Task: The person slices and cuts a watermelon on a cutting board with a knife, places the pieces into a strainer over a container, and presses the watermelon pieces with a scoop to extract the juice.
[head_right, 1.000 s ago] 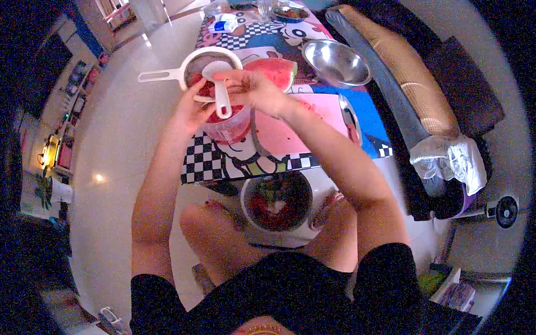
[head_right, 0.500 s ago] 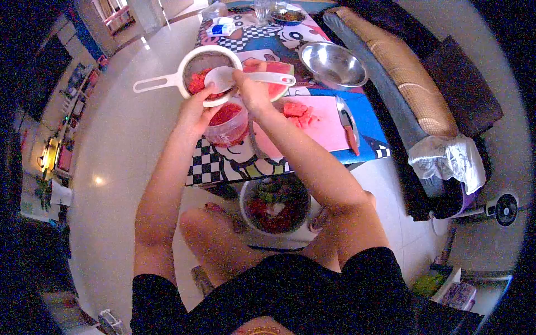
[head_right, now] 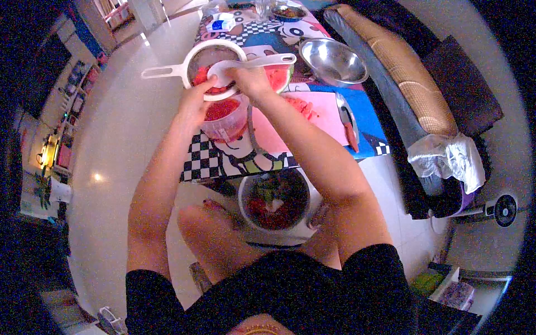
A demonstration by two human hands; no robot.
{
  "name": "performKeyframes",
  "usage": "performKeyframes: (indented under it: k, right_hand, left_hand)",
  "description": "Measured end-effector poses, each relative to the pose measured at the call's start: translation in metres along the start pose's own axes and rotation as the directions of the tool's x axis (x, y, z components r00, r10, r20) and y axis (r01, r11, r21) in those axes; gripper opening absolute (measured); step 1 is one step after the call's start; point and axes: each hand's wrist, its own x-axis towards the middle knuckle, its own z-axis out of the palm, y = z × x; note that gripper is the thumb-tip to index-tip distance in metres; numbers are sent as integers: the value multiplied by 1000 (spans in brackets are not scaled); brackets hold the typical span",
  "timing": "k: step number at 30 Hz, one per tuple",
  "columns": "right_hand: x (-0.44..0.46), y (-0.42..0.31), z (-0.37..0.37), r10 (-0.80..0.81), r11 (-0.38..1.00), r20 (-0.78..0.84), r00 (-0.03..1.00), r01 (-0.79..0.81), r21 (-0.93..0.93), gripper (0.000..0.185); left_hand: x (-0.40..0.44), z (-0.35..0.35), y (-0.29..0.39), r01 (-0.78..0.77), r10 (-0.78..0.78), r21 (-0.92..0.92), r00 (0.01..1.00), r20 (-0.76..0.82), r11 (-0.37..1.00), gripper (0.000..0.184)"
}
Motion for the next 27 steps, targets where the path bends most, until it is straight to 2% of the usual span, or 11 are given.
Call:
performKeyframes:
  k: [2, 5, 8, 11, 14, 17, 20, 23, 27]
  right_hand:
    - [2, 3, 4, -23, 1000, -20, 1000, 23, -13, 20]
    - [-4, -2, 7, 0, 999, 33, 999, -1, 42, 16]
    - [5, 13, 12, -86, 996, -35, 996, 86, -23, 15]
    - [18, 24, 11, -117, 971, -30, 993, 108, -211, 16]
    - [16, 25, 10, -139, 972, -34, 990, 129, -198, 17]
    - [17, 25, 6, -218, 911, -9, 976, 200, -360, 21]
    - [14, 23, 8, -215, 918, -80, 973, 174, -357, 24]
    - [17, 28, 8, -280, 896, -96, 955, 224, -383, 24]
    - [14, 23, 6, -290, 865, -59, 955, 235, -443, 24]
  left_hand:
    - [4, -3, 2, 19, -17, 50, 999, -46, 999, 34]
    - [3, -4, 6, 11, -4, 80, 996, -88, 997, 32]
    - [5, -10, 5, 13, -6, 79, 996, -87, 997, 30]
    - [6, -12, 4, 11, 2, 109, 993, -120, 994, 30]
    - [11, -14, 0, 36, -17, 122, 988, -153, 992, 30]
    - [18, -17, -6, 55, -33, 126, 984, -174, 990, 29]
    - [15, -15, -8, 15, 4, 120, 987, -160, 993, 29]
    - [11, -10, -6, 1, 25, 135, 982, -189, 991, 28]
    - [20, -13, -12, 31, -3, 128, 978, -208, 991, 27]
